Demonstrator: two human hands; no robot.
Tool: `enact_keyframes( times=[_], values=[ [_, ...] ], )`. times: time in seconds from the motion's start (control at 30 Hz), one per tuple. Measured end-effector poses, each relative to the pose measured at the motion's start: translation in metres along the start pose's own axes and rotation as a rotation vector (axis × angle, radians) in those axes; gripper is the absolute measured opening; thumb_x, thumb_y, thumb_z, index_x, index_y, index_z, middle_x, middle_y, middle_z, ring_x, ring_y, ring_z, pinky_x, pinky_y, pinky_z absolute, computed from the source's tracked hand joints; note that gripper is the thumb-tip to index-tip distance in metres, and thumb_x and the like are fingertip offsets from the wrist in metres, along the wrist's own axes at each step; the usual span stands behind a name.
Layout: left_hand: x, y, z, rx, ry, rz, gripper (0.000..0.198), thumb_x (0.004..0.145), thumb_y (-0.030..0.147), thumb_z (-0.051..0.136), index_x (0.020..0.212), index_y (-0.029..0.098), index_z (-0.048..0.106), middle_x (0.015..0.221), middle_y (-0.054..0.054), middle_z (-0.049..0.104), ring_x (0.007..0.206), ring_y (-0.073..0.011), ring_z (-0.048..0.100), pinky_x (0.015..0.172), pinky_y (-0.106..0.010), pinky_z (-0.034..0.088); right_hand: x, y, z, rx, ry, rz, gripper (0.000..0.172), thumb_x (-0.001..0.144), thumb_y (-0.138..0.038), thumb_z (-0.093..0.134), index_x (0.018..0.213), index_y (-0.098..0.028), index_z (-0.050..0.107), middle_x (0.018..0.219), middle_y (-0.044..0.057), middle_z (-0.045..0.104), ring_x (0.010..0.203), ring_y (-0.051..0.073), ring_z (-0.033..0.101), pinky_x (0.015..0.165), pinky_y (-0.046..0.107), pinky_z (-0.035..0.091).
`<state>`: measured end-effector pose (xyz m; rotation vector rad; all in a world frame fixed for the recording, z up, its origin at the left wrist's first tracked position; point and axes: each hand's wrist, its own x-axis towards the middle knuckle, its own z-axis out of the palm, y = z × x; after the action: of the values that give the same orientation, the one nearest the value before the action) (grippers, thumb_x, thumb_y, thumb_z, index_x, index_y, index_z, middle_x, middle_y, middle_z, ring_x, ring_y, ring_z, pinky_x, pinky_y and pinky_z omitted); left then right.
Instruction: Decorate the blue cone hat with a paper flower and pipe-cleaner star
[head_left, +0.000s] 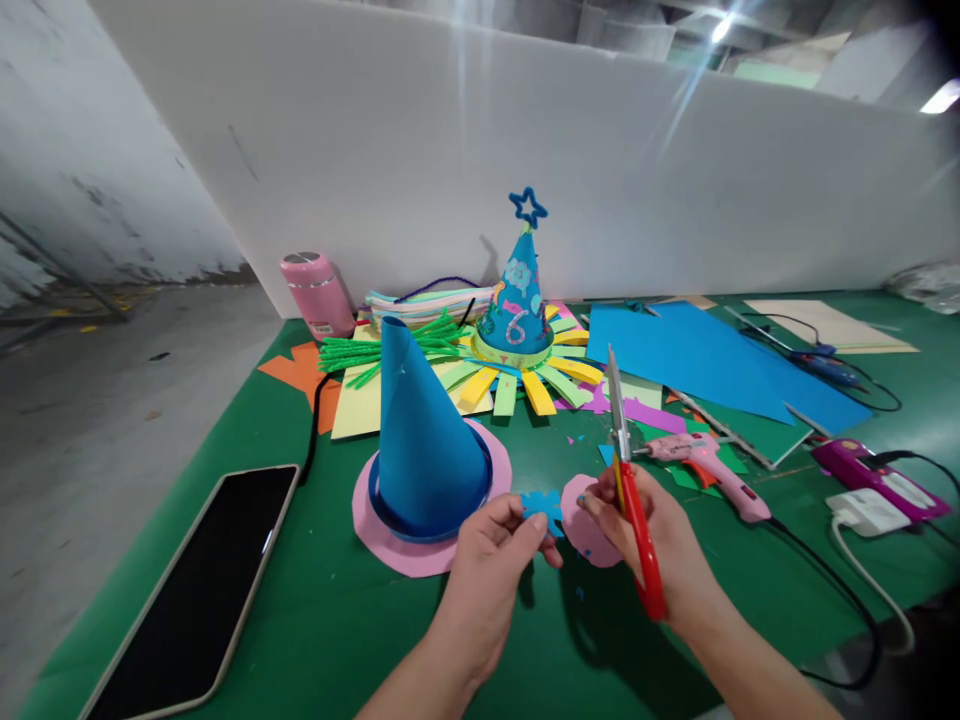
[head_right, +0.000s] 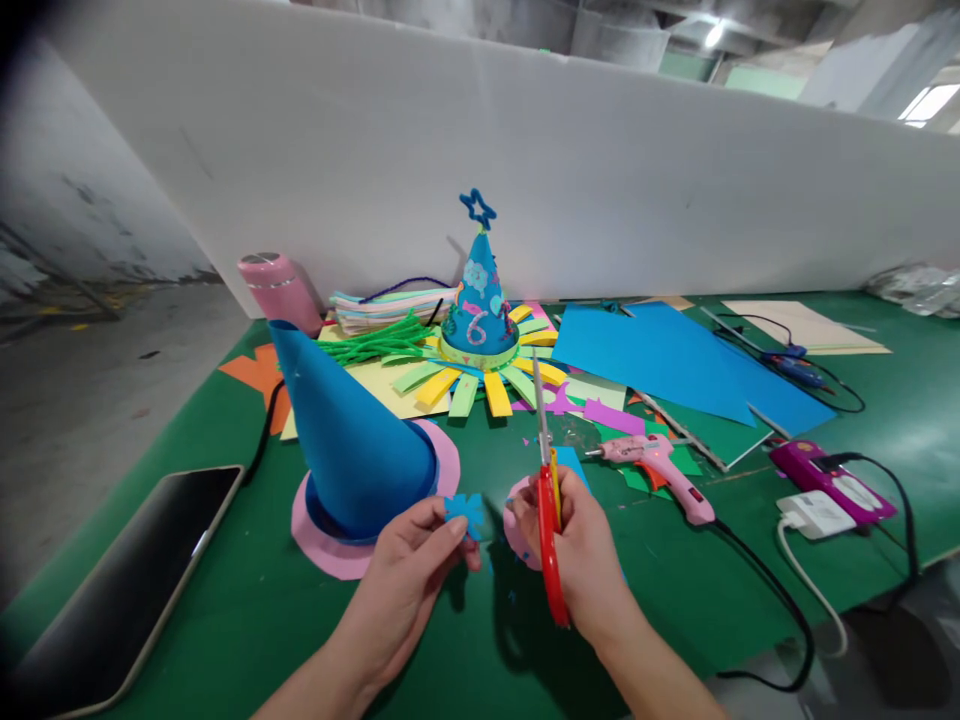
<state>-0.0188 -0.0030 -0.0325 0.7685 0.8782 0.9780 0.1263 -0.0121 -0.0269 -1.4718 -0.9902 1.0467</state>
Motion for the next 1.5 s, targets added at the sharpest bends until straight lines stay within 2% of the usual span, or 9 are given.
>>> enact_keyframes(
  times=[0.13,0.23,0.4,0.7,0.87,1.07,1.17,1.3,1.5],
  values=[
    [0.001,-0.001,0.001,0.007,0.011,-0.015,0.009,0.071,0.018,0.057,0.063,0.014,0.056,0.056,0.002,0.054,0.052,-0.0089,0.050,0.057,-0.022,0.038,0.001,0.002,-0.002,-0.013,-0.077,-0.027,0.023,0.065,-0.024,0.066,0.071,-0.021,0.045,0.054,-0.008,0.046,0.049,0.009,0.047,0.050,0.022,0.043],
    [0.001,0.000,0.000,0.009,-0.005,-0.020,0.010,0.071,0.017,0.057,0.061,0.015,0.055,0.056,0.002,0.054,0.052,-0.0084,0.049,0.057,-0.021,0.037,-0.002,0.002,0.003,0.044,-0.113,-0.047,0.024,0.065,-0.028,0.066,0.073,-0.021,0.045,0.064,-0.005,0.050,0.058,0.011,0.051,0.056,0.024,0.045],
    [0.001,-0.001,0.000,0.028,-0.022,-0.017,0.010,0.071,0.017,0.057,0.062,0.014,0.056,0.056,0.002,0.054,0.053,-0.0079,0.048,0.057,-0.021,0.037,-0.006,0.005,0.012,0.059,-0.171,-0.038,0.025,0.066,-0.033,0.065,0.077,-0.021,0.047,0.066,-0.003,0.049,0.058,0.012,0.052,0.053,0.024,0.045],
    [0.003,-0.002,0.000,-0.047,-0.012,-0.015,0.008,0.072,0.018,0.056,0.065,0.013,0.057,0.062,0.000,0.057,0.054,-0.0086,0.049,0.058,-0.022,0.037,-0.009,0.009,0.025,0.102,-0.116,-0.057,0.029,0.064,-0.031,0.067,0.080,-0.023,0.044,0.065,-0.004,0.048,0.058,0.013,0.051,0.051,0.023,0.046],
    [0.003,0.003,0.000,-0.057,0.054,-0.013,0.010,0.069,0.017,0.060,0.061,0.015,0.054,0.055,0.002,0.055,0.051,-0.0079,0.049,0.056,-0.020,0.036,-0.015,0.005,0.012,0.118,-0.172,-0.025,0.024,0.067,-0.033,0.064,0.081,-0.021,0.049,0.074,-0.002,0.049,0.068,0.014,0.053,0.063,0.025,0.047],
    [0.003,0.004,-0.001,-0.056,0.095,-0.006,0.010,0.067,0.018,0.061,0.060,0.015,0.053,0.053,0.003,0.054,0.051,-0.0085,0.050,0.055,-0.020,0.037,-0.015,0.011,-0.030,-0.150,-0.174,-0.002,0.022,0.067,-0.034,0.062,0.077,-0.019,0.050,0.068,-0.001,0.055,0.066,0.015,0.057,0.062,0.025,0.049],
    [0.004,0.003,-0.001,-0.039,0.104,-0.013,0.011,0.065,0.018,0.062,0.060,0.015,0.053,0.053,0.003,0.053,0.049,-0.0086,0.050,0.053,-0.021,0.037,-0.007,0.015,-0.050,-0.479,-0.173,-0.099,0.021,0.070,-0.030,0.058,0.086,-0.019,0.053,0.076,0.002,0.062,0.071,0.020,0.060,0.064,0.028,0.049],
    [0.005,0.001,-0.002,0.012,0.114,0.001,0.011,0.065,0.020,0.062,0.059,0.016,0.053,0.053,0.004,0.052,0.048,-0.0089,0.050,0.054,-0.022,0.038,0.007,0.022,-0.073,-0.944,-0.082,-0.230,0.032,0.069,-0.030,0.054,0.099,-0.017,0.055,0.092,0.010,0.065,0.083,0.027,0.061,0.072,0.037,0.048],
    [0.005,-0.001,-0.003,0.092,0.132,0.003,0.011,0.068,0.019,0.058,0.059,0.016,0.052,0.050,0.003,0.051,0.050,-0.0095,0.049,0.055,-0.022,0.037,0.016,0.030,-0.083,-1.109,-0.087,-0.317,0.034,0.070,-0.031,0.052,0.099,-0.015,0.057,0.097,0.013,0.065,0.086,0.028,0.061,0.069,0.038,0.050]
  ],
)
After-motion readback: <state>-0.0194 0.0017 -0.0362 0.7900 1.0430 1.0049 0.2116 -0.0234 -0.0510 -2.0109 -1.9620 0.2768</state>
